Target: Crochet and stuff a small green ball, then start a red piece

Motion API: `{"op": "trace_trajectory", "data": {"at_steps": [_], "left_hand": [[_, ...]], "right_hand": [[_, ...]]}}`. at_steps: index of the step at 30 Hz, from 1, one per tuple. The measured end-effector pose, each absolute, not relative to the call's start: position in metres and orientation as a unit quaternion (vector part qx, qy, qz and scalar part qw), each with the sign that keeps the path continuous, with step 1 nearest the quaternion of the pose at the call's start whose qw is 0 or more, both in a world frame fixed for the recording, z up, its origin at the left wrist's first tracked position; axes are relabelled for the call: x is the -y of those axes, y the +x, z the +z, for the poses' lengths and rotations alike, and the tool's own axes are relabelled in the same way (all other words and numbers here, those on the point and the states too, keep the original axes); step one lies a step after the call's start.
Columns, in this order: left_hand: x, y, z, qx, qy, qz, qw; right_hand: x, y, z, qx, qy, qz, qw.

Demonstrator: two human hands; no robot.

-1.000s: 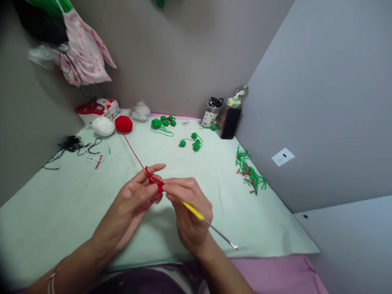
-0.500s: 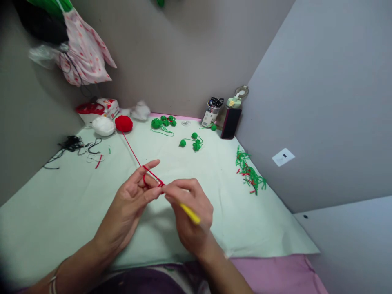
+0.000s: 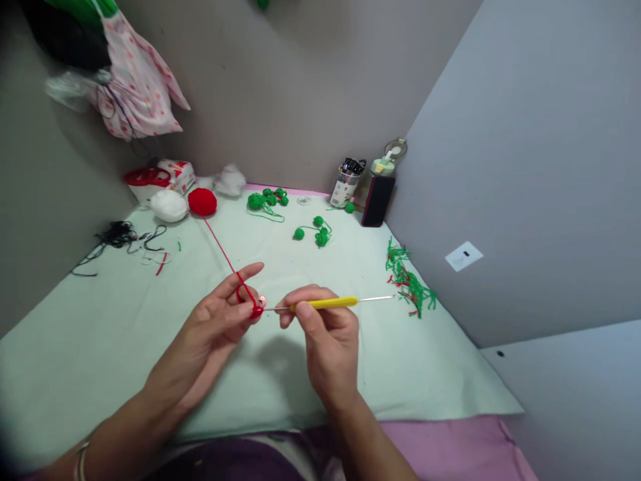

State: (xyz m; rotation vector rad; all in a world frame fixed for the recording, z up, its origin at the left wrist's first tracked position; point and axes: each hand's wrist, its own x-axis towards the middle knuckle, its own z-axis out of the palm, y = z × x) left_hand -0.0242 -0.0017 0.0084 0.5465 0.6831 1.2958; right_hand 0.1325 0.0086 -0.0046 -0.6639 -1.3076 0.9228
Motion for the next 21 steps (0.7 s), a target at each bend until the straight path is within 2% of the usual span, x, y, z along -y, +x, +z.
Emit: {"op": "trace_trajectory", "data": {"at_steps": [2, 5, 7, 21], "left_hand": [[0.005, -0.019, 0.009, -0.319, 0.270, 0.586, 0.694], [0.007, -0.015, 0.008, -0.310, 0.242, 0.567, 0.724], [0.007, -0.015, 0.007, -0.292, 0.203, 0.552, 0.754], [-0.001, -0.028, 0.006, -0.294, 0.194, 0.570, 0.742]], "right_hand": [[-0.006, 0.129, -0.008, 0.629, -0.316, 0.320, 0.634], [-0.002, 0.125, -0.016, 0.695, -0.340, 0.103, 0.625], [-0.001, 0.125, -0.020, 0.705, -0.334, 0.061, 0.623], [-0.009, 0.135, -0.010, 0.544, -0.328, 0.370, 0.678]]}}
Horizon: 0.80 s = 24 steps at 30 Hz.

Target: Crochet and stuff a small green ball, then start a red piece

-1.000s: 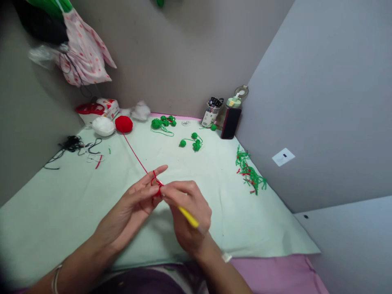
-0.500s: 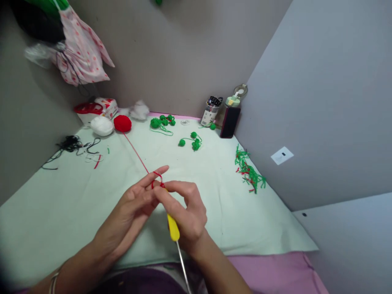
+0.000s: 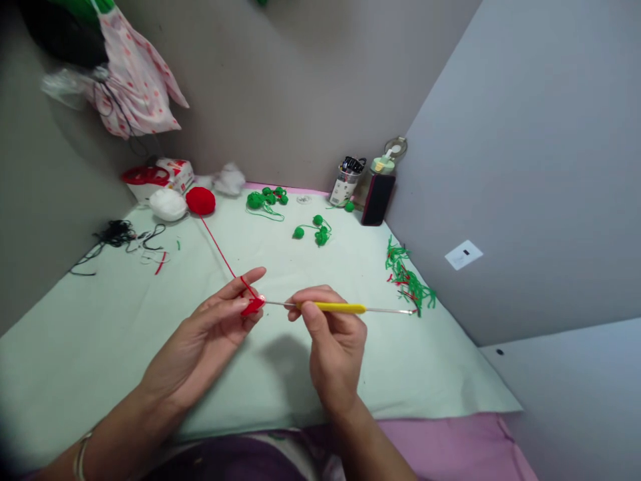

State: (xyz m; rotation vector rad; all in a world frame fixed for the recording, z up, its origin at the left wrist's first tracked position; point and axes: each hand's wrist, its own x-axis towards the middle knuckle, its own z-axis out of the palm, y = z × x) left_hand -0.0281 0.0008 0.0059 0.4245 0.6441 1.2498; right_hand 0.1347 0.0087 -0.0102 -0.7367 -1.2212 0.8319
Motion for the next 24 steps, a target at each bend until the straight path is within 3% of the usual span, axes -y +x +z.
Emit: {"op": "trace_trajectory", "data": {"at_steps": [4, 7, 10, 14, 17, 19, 21, 24], "left_hand": [[0.005, -0.020, 0.002, -0.328, 0.268, 0.591, 0.687], [0.009, -0.012, 0.001, -0.337, 0.285, 0.600, 0.667], [0.007, -0.012, 0.001, -0.310, 0.226, 0.547, 0.744], [-0.002, -0.022, 0.002, -0.300, 0.178, 0.532, 0.771], [-0.002, -0.023, 0.001, -0.326, 0.237, 0.561, 0.723], [0.002, -0.019, 0.000, -0.338, 0.288, 0.572, 0.690], [0.006, -0.015, -0.001, -0.341, 0.302, 0.573, 0.681], [0.005, -0.017, 0.001, -0.329, 0.263, 0.542, 0.728]], "right_hand": [[-0.008, 0.132, -0.008, 0.570, -0.316, 0.374, 0.661], [-0.004, 0.130, -0.013, 0.691, -0.341, 0.192, 0.607], [-0.003, 0.132, -0.019, 0.732, -0.346, 0.048, 0.585], [-0.011, 0.136, -0.015, 0.633, -0.348, 0.200, 0.663], [-0.014, 0.136, -0.009, 0.594, -0.335, 0.322, 0.656], [-0.012, 0.134, -0.008, 0.651, -0.337, 0.286, 0.617], [-0.008, 0.131, -0.010, 0.711, -0.341, 0.169, 0.591], [-0.006, 0.129, -0.013, 0.709, -0.334, 0.106, 0.612]]}}
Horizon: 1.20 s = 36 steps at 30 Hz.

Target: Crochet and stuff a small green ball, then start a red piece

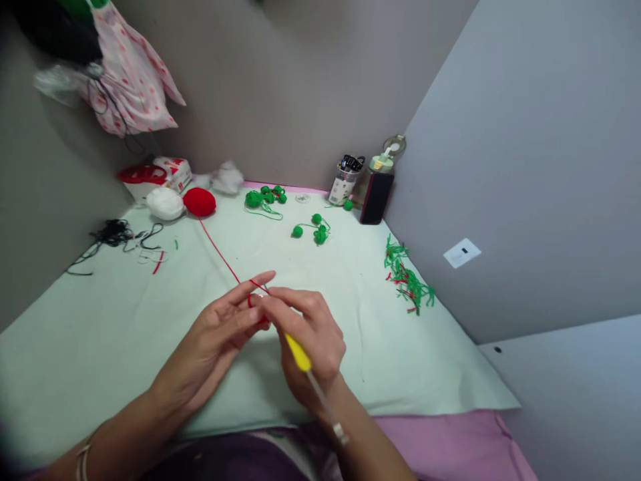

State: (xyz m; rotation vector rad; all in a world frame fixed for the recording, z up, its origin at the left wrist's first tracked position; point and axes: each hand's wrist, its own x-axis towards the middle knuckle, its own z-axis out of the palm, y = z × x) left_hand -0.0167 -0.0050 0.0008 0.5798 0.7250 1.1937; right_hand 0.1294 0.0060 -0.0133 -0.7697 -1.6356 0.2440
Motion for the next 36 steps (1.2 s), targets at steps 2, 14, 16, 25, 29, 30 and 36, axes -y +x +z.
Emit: {"op": "trace_trajectory", "data": {"at_steps": [2, 14, 16, 25, 29, 30, 36], "left_hand": [[0.002, -0.021, 0.003, -0.311, 0.243, 0.517, 0.760], [0.004, -0.022, 0.006, -0.335, 0.252, 0.554, 0.719], [0.003, -0.022, 0.005, -0.312, 0.211, 0.526, 0.762], [0.003, -0.018, 0.004, -0.326, 0.273, 0.544, 0.723], [0.004, -0.015, 0.003, -0.339, 0.281, 0.556, 0.705], [0.003, -0.015, 0.003, -0.340, 0.276, 0.558, 0.704], [0.002, -0.019, 0.004, -0.348, 0.289, 0.539, 0.711]], "right_hand": [[-0.008, 0.131, -0.013, 0.670, -0.328, 0.202, 0.634], [-0.002, 0.139, -0.017, 0.800, -0.302, -0.003, 0.518], [-0.002, 0.138, -0.017, 0.781, -0.319, 0.021, 0.536], [-0.011, 0.133, -0.008, 0.637, -0.300, 0.339, 0.624], [-0.008, 0.130, -0.007, 0.637, -0.296, 0.314, 0.639], [-0.007, 0.129, -0.006, 0.636, -0.296, 0.311, 0.641], [-0.004, 0.134, -0.010, 0.648, -0.325, 0.270, 0.634]]}}
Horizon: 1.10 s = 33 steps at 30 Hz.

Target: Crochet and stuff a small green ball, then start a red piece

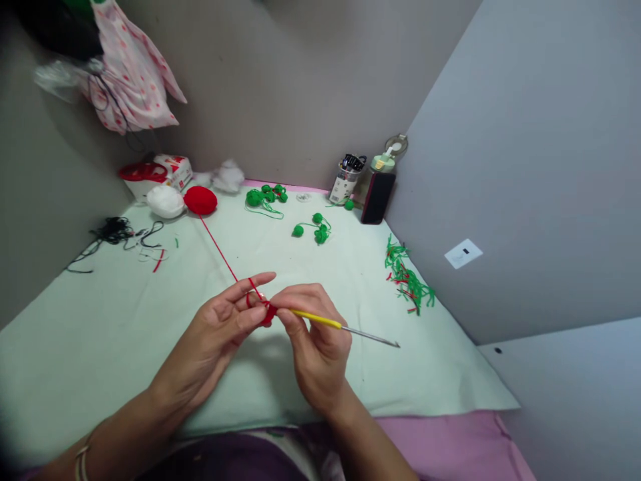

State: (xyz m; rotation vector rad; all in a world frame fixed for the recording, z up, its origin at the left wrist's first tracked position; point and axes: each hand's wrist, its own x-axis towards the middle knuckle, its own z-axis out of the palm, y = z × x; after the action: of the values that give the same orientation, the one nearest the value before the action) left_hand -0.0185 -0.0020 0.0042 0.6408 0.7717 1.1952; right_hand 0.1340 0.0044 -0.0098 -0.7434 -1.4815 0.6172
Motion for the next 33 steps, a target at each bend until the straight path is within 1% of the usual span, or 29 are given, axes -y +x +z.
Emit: {"op": "trace_trajectory", "data": {"at_steps": [2, 5, 7, 9, 13, 16, 17, 20, 22, 24, 28, 33], "left_hand": [[0.002, -0.022, 0.006, -0.356, 0.287, 0.539, 0.708], [0.002, -0.026, 0.007, -0.366, 0.288, 0.549, 0.694], [0.004, -0.025, 0.004, -0.362, 0.300, 0.557, 0.685], [0.007, -0.022, 0.000, -0.349, 0.318, 0.556, 0.684], [0.009, -0.015, -0.006, -0.329, 0.337, 0.543, 0.695], [0.007, -0.013, -0.006, -0.334, 0.304, 0.558, 0.696], [0.006, -0.013, -0.005, -0.336, 0.287, 0.565, 0.697], [0.004, -0.012, -0.004, -0.330, 0.242, 0.564, 0.717], [0.003, -0.012, -0.002, -0.315, 0.216, 0.543, 0.748], [0.001, -0.015, -0.001, -0.304, 0.193, 0.527, 0.770], [-0.002, -0.022, 0.001, -0.315, 0.178, 0.534, 0.764], [-0.001, -0.025, 0.000, -0.335, 0.235, 0.546, 0.731]], "right_hand": [[-0.005, 0.137, -0.011, 0.625, -0.331, 0.282, 0.649], [-0.008, 0.139, -0.012, 0.560, -0.317, 0.374, 0.668], [-0.011, 0.139, -0.011, 0.538, -0.294, 0.445, 0.653], [-0.012, 0.137, -0.011, 0.558, -0.284, 0.454, 0.635], [-0.009, 0.134, -0.011, 0.616, -0.300, 0.353, 0.637], [-0.005, 0.133, -0.011, 0.636, -0.316, 0.309, 0.633], [-0.003, 0.133, -0.012, 0.655, -0.323, 0.280, 0.623], [0.000, 0.132, -0.016, 0.726, -0.336, 0.138, 0.584], [0.001, 0.132, -0.018, 0.735, -0.343, 0.091, 0.578], [0.000, 0.134, -0.018, 0.707, -0.349, 0.132, 0.601], [-0.004, 0.138, -0.015, 0.601, -0.342, 0.285, 0.664], [-0.010, 0.138, -0.010, 0.523, -0.311, 0.426, 0.670]]}}
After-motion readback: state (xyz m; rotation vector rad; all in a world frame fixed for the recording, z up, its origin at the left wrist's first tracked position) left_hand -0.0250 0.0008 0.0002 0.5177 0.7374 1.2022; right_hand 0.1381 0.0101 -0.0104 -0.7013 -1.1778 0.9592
